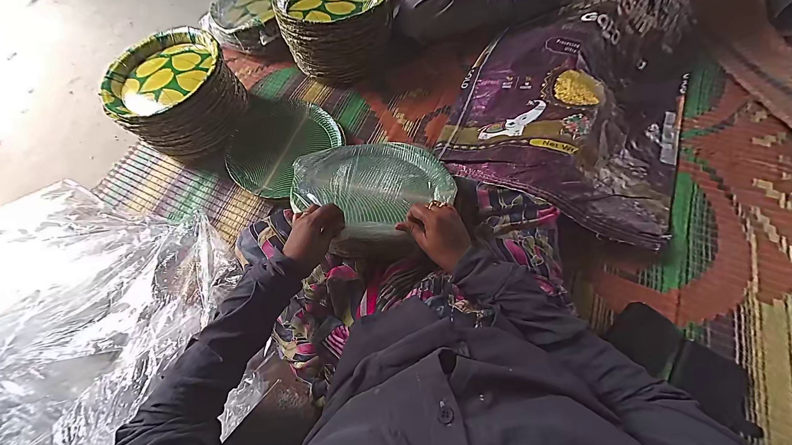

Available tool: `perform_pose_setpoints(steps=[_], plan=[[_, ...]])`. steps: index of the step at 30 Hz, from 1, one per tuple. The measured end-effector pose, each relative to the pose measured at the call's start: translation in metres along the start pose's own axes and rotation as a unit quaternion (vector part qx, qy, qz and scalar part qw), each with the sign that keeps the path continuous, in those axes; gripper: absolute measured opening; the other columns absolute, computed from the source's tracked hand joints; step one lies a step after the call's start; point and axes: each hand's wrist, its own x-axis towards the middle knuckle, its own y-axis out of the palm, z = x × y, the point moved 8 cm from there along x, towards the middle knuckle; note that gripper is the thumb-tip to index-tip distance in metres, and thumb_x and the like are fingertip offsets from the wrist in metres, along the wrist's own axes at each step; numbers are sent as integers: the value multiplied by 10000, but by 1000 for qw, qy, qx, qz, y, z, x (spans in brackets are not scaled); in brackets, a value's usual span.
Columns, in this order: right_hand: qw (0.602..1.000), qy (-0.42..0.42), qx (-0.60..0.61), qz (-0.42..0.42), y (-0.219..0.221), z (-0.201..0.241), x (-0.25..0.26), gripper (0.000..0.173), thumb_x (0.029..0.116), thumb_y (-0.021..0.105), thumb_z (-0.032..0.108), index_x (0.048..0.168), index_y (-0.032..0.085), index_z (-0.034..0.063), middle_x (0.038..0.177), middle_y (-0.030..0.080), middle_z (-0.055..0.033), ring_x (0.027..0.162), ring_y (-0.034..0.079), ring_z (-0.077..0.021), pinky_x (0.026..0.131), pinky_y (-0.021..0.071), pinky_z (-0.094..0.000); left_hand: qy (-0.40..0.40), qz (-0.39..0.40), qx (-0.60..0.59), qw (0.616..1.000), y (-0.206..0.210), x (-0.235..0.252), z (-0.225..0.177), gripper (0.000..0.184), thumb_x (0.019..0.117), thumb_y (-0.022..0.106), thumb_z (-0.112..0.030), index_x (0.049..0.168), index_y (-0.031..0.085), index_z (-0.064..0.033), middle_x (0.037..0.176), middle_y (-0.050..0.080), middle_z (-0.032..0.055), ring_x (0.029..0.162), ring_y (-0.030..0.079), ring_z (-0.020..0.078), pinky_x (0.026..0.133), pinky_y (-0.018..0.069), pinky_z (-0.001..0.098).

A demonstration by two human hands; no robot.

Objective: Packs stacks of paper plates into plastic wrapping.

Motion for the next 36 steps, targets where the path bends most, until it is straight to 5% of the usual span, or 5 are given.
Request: perform_pose_setpoints(steps=[10, 16, 23, 30, 36], plan=[[996, -89, -4, 0, 12, 15, -2, 398, 1012, 625, 321, 853, 647, -42, 697, 637, -192, 693, 668, -394, 754, 506, -570, 9, -46, 2, 999, 3, 0, 5, 350, 908, 750, -229, 1037, 639, 78, 658, 585, 109, 666, 595, 267, 949, 428, 636], [968, -141, 193, 82, 15, 11, -11, 206, 881, 761, 251, 893, 781, 46, 924, 691, -121, 974, 612, -307, 948, 432, -508, -33, -31, -79, 996, -6, 2, 32, 392, 820, 848, -252, 1035, 651, 9, 596, 468, -60, 532, 409, 32, 579, 407, 262], [984, -145, 78, 63, 8, 0, -6, 436, 970, 634, 388, 737, 707, 26, 927, 640, -195, 1032, 591, -446, 926, 430, -641, 92, 103, -89, 986, -14, -4, 37, 526, 853, 784, -212, 1226, 563, 86, 1020, 665, 158, 924, 664, 202, 897, 558, 400], [985, -152, -74, 46, 9, 0, -3, 610, 983, 574, 543, 674, 653, 23, 913, 654, -220, 1062, 615, -455, 1015, 390, -652, 67, -14, 42, 997, 0, -1, 16, 236, 924, 748, -193, 894, 693, 34, 791, 674, 170, 872, 656, 352, 1026, 391, 609], [986, 147, 72, -12, 0, -36, -12, 643, 800, 884, 333, 1223, 636, -82, 1321, 566, -353, 1238, 552, -515, 1020, 453, -645, -143, -93, 45, 984, -27, -4, 50, 1158, 712, 922, -450, 1616, 302, -77, 1612, 361, 286, 1529, 224, 523, 1176, 175, 765]])
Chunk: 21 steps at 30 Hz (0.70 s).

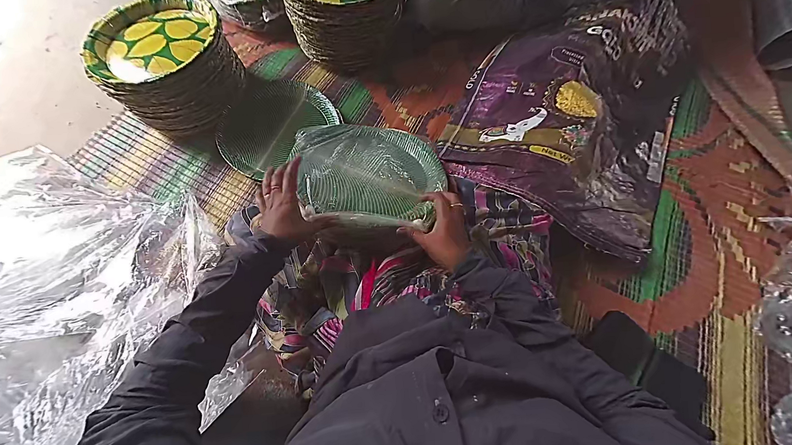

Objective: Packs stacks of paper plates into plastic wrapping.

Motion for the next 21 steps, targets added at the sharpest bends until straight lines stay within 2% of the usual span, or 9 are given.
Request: perform_pose_setpoints(steps=[1, 3, 4, 6, 9, 12, 14, 17, 21], plan=[[997, 45, 55, -8, -5, -10, 0, 735, 843, 853, 332, 1365, 532, -73, 1409, 507, -347, 1285, 524, -496, 1043, 449, -625, -25, -26, -56, 998, -8, 5, 13, 1177, 747, 890, -428, 1638, 220, -53, 1650, 289, 284, 1551, 198, 488, 1201, 194, 722], [976, 130, 169, -40, -14, -38, -2, 722, 975, 688, 395, 1494, 402, -17, 1497, 469, -285, 1343, 510, -405, 1072, 454, -553, -114, -72, -193, 972, -16, 10, 41, 986, 940, 709, -392, 1649, 116, -47, 1630, 332, 270, 1503, 355, 404, 1193, 341, 588], [958, 171, 220, -62, -16, -51, -3, 695, 1016, 612, 437, 1507, 383, 0, 1501, 475, -257, 1343, 516, -369, 1072, 460, -531, -177, -75, -244, 951, -13, 11, 57, 894, 1019, 608, -436, 1649, 94, -65, 1586, 391, 279, 1433, 450, 407, 1134, 415, 583], [920, 248, 293, -78, -12, -69, -9, 674, 1053, 516, 496, 1514, 368, 28, 1497, 483, -218, 1343, 503, -329, 1058, 439, -559, -278, -40, -285, 916, 2, 13, 81, 772, 1072, 449, -548, 1607, 217, -43, 1449, 523, 308, 1243, 611, 423, 1006, 519, 582], [878, 295, 377, -7, 15, -71, -6, 590, 1085, 454, 461, 1522, 411, 66, 1500, 508, -160, 1354, 516, -255, 1089, 460, -496, -355, 70, -299, 883, 23, 21, 82, 813, 1056, 345, -655, 1521, 427, 7, 1437, 541, 310, 1280, 589, 420, 1066, 484, 562], [884, 265, 383, 34, 29, -59, -5, 534, 1076, 526, 233, 1534, 373, 5, 1507, 497, -170, 1352, 518, -182, 1121, 445, -354, -296, 93, -256, 916, 40, 35, 63, 633, 1051, 602, -375, 1500, 433, 39, 1438, 555, 286, 1341, 552, 390, 1140, 435, 539], [897, 234, 374, 22, 25, -52, -4, 520, 1014, 588, 100, 1473, 398, -53, 1402, 553, -185, 1233, 576, -154, 1042, 485, -300, -265, 88, -245, 928, 43, 39, 57, 715, 984, 712, -268, 1531, 375, 45, 1439, 551, 298, 1353, 548, 403, 1154, 428, 552], [914, 192, 358, 12, 15, -40, -5, 580, 961, 625, 48, 1466, 365, -66, 1303, 573, -182, 1114, 612, -132, 953, 527, -276, -251, 52, -272, 928, 25, 29, 43, 717, 968, 726, -190, 1541, 362, 38, 1410, 573, 304, 1328, 571, 406, 1145, 433, 559], [943, 75, 322, 36, -7, 7, 33, 693, 993, 612, 143, 1555, 255, -48, 1475, 483, -208, 1276, 560, -144, 1068, 479, -275, -254, -68, -351, 899, -22, 18, 49, 820, 968, 710, -135, 1610, 215, -12, 1421, 553, 326, 1312, 575, 436, 1111, 449, 592]])
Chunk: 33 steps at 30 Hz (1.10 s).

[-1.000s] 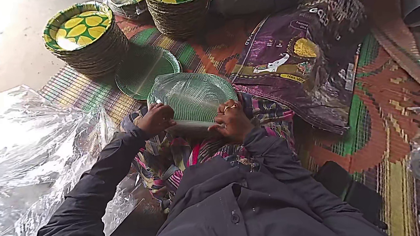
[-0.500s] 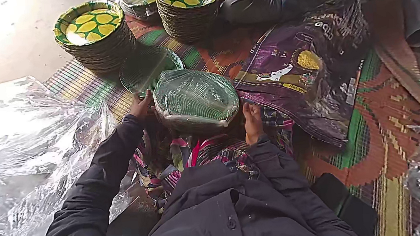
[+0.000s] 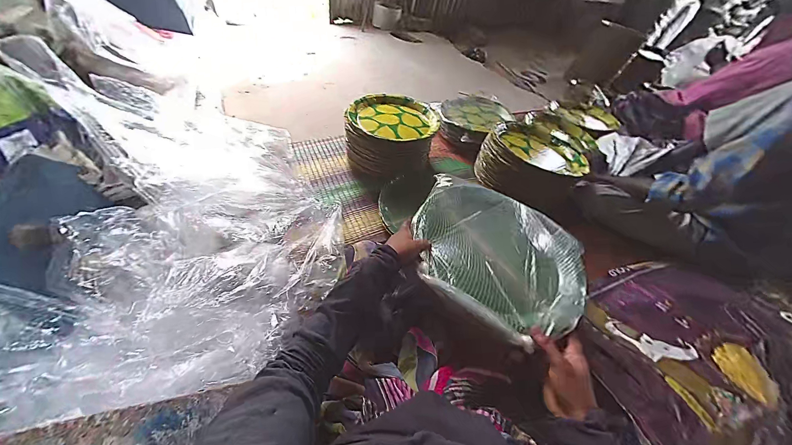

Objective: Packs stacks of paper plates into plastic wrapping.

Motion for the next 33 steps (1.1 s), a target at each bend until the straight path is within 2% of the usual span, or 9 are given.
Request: perform_pose_setpoints(steps=[4, 7, 9, 13, 16, 19, 22, 28, 33], plan=[[974, -112, -118, 159, 41, 69, 63, 745, 1025, 457, 347, 1619, 185, -10, 1656, 286, -209, 1467, 413, -220, 1128, 458, -376, 38, -190, -238, 952, -82, -10, -3, 909, 929, 668, 5, 1643, 111, -75, 1444, 523, 300, 1203, 619, 388, 985, 536, 547], [956, -59, -243, 155, 59, 75, 84, 558, 1087, 478, 322, 1527, 405, -14, 1469, 515, -258, 1216, 601, -288, 978, 515, -463, 67, -311, -304, 898, -144, -18, 5, 831, 977, 640, -36, 1647, 157, -125, 1398, 557, 274, 1133, 640, 337, 923, 556, 511], [938, -59, -311, 143, 59, 55, 85, 445, 1080, 516, 257, 1396, 545, -55, 1210, 659, -270, 984, 667, -331, 881, 526, -520, 84, -380, -310, 867, -183, -17, 9, 774, 1010, 621, -79, 1643, 177, -110, 1504, 489, 254, 1251, 592, 348, 989, 531, 532], [893, 60, -389, 217, 64, -38, 56, 374, 1088, 516, 199, 1322, 609, -77, 1215, 678, -290, 1089, 689, -398, 987, 519, -553, -1, -473, -212, 855, -238, 14, 42, 902, 1051, 610, -341, 1649, -14, -82, 1547, 434, 306, 1367, 544, 388, 1088, 496, 532], [880, 46, -423, 213, 63, -86, 29, 367, 1038, 614, 176, 1321, 633, -56, 1282, 666, -283, 1204, 644, -419, 1073, 457, -566, -134, -492, -44, 859, -251, 27, 73, 955, 1059, 532, -479, 1626, -37, 37, 1639, 270, 326, 1531, 335, 379, 1257, 277, 445], [887, -14, -426, 178, 61, -88, 20, 351, 1013, 642, 158, 1285, 664, -63, 1325, 630, -304, 1235, 606, -454, 1087, 427, -576, -156, -551, 48, 818, -228, 12, 73, 867, 1035, 539, -510, 1644, 161, -23, 1662, 296, 247, 1545, 317, 353, 1244, 277, 457], [873, 28, -438, 210, 63, -82, 32, 341, 1045, 598, 195, 1286, 665, -37, 1323, 639, -277, 1248, 610, -409, 1100, 433, -531, -25, -557, 119, 821, -173, 15, 40, 776, 1007, 597, -402, 1598, 305, 8, 1642, 321, 270, 1546, 267, 427, 1250, 225, 536], [887, 135, -376, 232, 47, -82, 69, 341, 1086, 524, 202, 1328, 625, -16, 1168, 704, -189, 965, 698, -223, 893, 547, -380, 4, -295, 64, 953, -28, 86, -19, 871, 985, 686, -303, 1636, 177, -29, 1654, 256, 293, 1537, 278, 428, 1250, 256, 496], [897, 167, -353, 206, 23, -87, 125, 327, 1073, 554, 177, 1308, 628, -37, 1137, 704, -203, 928, 699, -237, 881, 556, -396, -111, -274, 8, 955, 17, 147, -6, 935, 939, 742, -335, 1639, 189, -54, 1646, 256, 303, 1529, 257, 474, 1194, 292, 627]])
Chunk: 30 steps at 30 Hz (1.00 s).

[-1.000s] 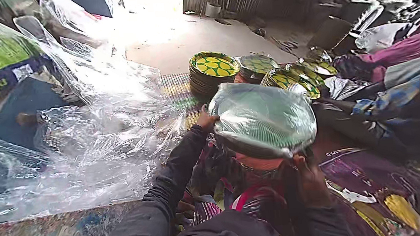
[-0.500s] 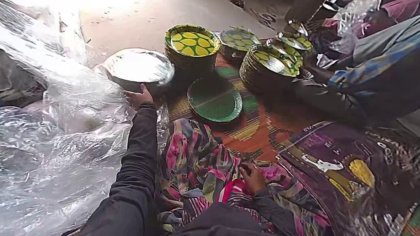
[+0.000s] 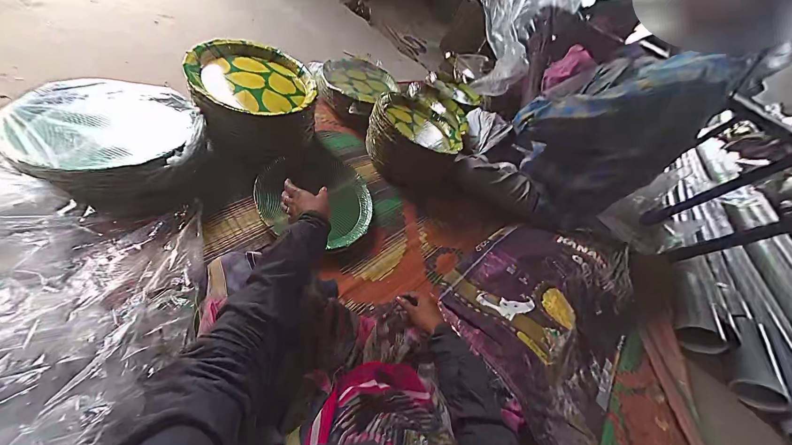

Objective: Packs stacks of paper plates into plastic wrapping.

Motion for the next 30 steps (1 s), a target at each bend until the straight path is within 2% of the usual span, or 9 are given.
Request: perform_pose_setpoints(steps=[7, 11, 15, 17, 20, 23, 25, 27, 30], plan=[[996, 4, -91, 7, -2, 38, 80, 419, 1057, 598, 296, 1348, 616, -5, 1175, 707, -215, 1040, 705, -321, 953, 544, -488, -126, -57, -101, 985, -6, 49, 45, 909, 997, 681, -333, 1642, 119, -25, 1623, 318, 303, 1509, 343, 428, 1228, 302, 526], [953, -145, -260, -65, -3, 160, 131, 737, 999, 662, 405, 1537, 403, -26, 1401, 581, -290, 1308, 573, -426, 1116, 433, -558, -118, -22, -181, 976, -16, 49, 45, 849, 1004, 691, -243, 1614, 166, 26, 1591, 353, 328, 1484, 381, 435, 1213, 333, 531], [805, -413, -358, -231, 12, 287, 188, 958, 862, 807, 414, 1557, 348, -58, 1464, 507, -348, 1334, 529, -512, 1090, 409, -648, -23, 23, -262, 965, -15, 57, 30, 726, 1035, 625, -139, 1601, 195, 7, 1434, 546, 287, 1208, 634, 369, 1033, 508, 495], [759, -481, -371, -235, 29, 346, 217, 1010, 806, 855, 396, 1552, 354, -63, 1504, 472, -342, 1367, 499, -511, 1107, 395, -644, -52, 82, -292, 951, -4, 69, 37, 524, 1066, 569, -132, 1525, 365, 16, 1265, 664, 247, 1057, 694, 311, 934, 552, 469], [747, -495, -413, -164, 62, 426, 253, 1070, 771, 894, 294, 1592, 290, -32, 1582, 362, -345, 1465, 360, -530, 1186, 273, -671, -155, 187, -330, 912, 6, 72, 39, 359, 1113, 487, -197, 1404, 509, 13, 1218, 674, 207, 966, 673, 224, 857, 533, 369], [741, -451, -484, -114, 98, 476, 280, 805, 861, 760, 48, 1555, 363, -48, 1513, 450, -351, 1440, 395, -527, 1203, 209, -694, -129, 201, -308, 921, -1, 75, 34, 319, 1109, 492, -172, 1337, 569, 37, 1220, 668, 203, 1008, 668, 223, 902, 533, 375], [730, -423, -524, -118, 119, 490, 290, 449, 960, 546, -61, 1404, 500, -110, 1350, 583, -352, 1286, 558, -516, 1116, 364, -655, -117, 201, -295, 926, -7, 79, 34, 311, 1106, 498, -168, 1319, 590, 38, 1219, 668, 205, 1033, 668, 234, 924, 532, 385], [744, -395, -531, -95, 132, 497, 295, 354, 1002, 503, -22, 1337, 538, -130, 1284, 609, -362, 1217, 598, -531, 985, 483, -642, -127, 192, -311, 922, -12, 84, 40, 310, 1111, 490, -178, 1304, 594, 41, 1183, 677, 198, 991, 667, 221, 898, 534, 374], [749, -362, -553, -46, 128, 491, 303, 389, 997, 570, 84, 1350, 562, -78, 1313, 610, -330, 1254, 583, -511, 983, 490, -643, -134, 177, -339, 914, -9, 85, 45, 303, 1110, 493, -192, 1272, 599, 42, 1120, 695, 181, 926, 673, 211, 849, 544, 389]])
